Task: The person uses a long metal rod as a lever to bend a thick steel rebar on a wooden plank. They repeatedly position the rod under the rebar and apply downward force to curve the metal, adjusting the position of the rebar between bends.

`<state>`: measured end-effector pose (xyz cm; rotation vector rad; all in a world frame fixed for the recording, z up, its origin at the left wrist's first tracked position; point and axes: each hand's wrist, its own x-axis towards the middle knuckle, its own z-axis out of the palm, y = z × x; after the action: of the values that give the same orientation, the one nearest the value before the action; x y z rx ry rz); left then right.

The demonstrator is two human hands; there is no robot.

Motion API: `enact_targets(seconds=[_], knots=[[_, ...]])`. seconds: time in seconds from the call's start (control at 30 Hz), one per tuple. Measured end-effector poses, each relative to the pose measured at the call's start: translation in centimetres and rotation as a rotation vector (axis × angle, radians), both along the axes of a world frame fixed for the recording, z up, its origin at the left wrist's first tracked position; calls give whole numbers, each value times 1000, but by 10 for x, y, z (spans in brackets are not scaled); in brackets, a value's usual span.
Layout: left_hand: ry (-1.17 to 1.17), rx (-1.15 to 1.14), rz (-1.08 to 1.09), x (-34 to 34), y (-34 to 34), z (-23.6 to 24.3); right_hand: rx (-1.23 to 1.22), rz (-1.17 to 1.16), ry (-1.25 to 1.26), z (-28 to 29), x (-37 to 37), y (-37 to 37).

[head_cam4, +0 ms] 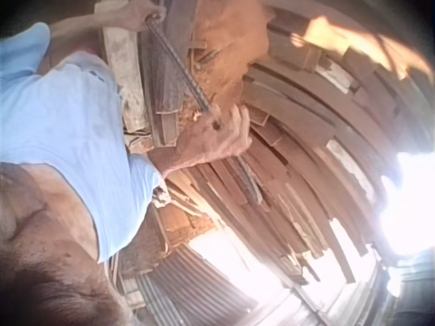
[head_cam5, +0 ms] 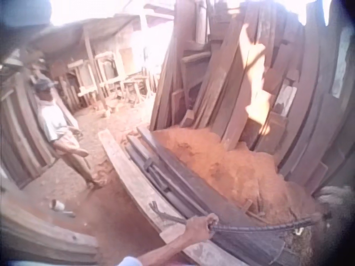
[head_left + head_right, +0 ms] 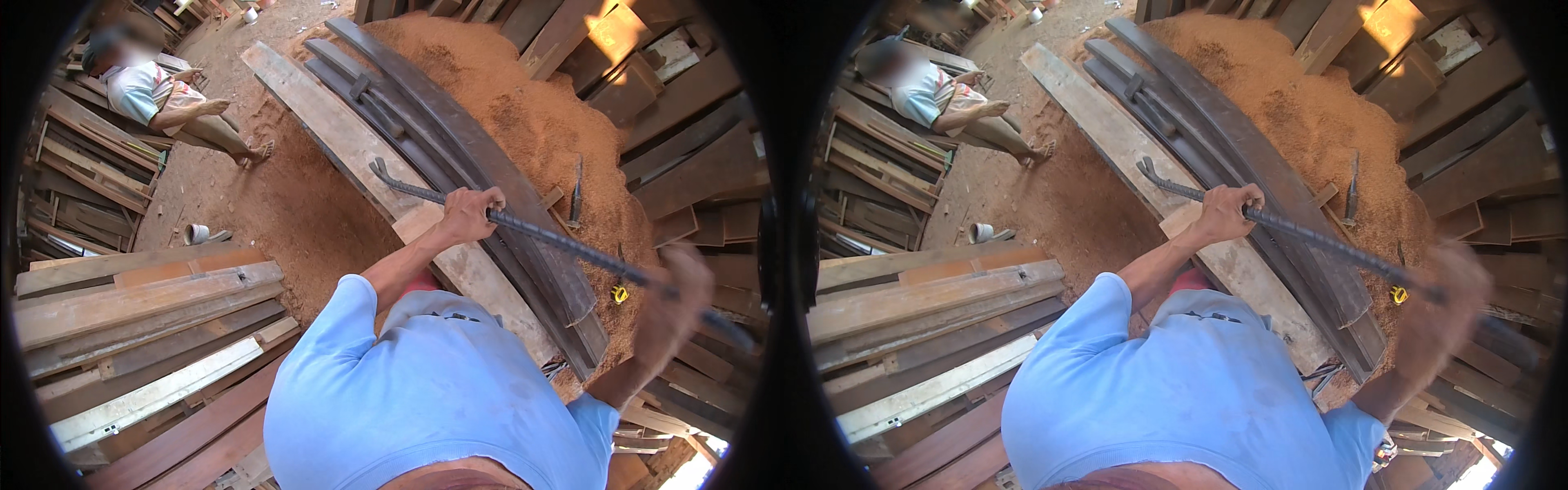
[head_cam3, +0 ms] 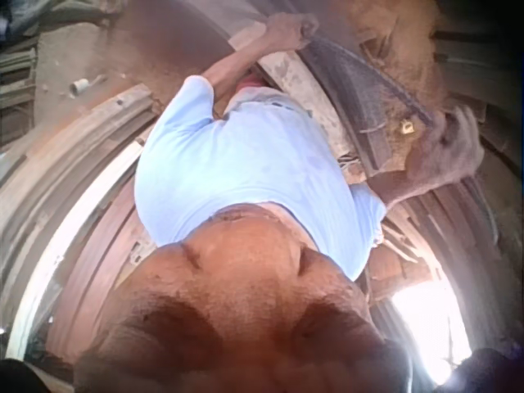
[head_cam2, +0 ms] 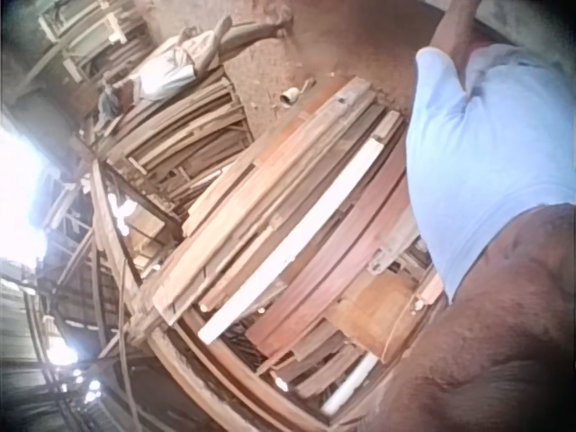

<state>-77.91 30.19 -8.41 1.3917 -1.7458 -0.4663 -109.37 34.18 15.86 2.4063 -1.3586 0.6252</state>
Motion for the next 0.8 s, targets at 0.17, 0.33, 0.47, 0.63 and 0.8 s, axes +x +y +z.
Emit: enact_targets(seconds=[0.17, 0.33, 0.47, 0.63, 0.8], knots=[[20, -13, 87, -22, 0, 66, -318, 263, -1366, -1, -68, -11], [57, -100, 132, -35, 9, 73, 209, 813, -1822, 20, 38, -60], [135, -78, 121, -34, 16, 76, 558, 1272, -1703, 26, 22, -72], [336, -72, 48, -21, 19, 59, 728, 1393, -1554, 56, 96, -66], [468, -148, 141, -1, 20, 71, 855, 1406, -1416, 85, 157, -85]])
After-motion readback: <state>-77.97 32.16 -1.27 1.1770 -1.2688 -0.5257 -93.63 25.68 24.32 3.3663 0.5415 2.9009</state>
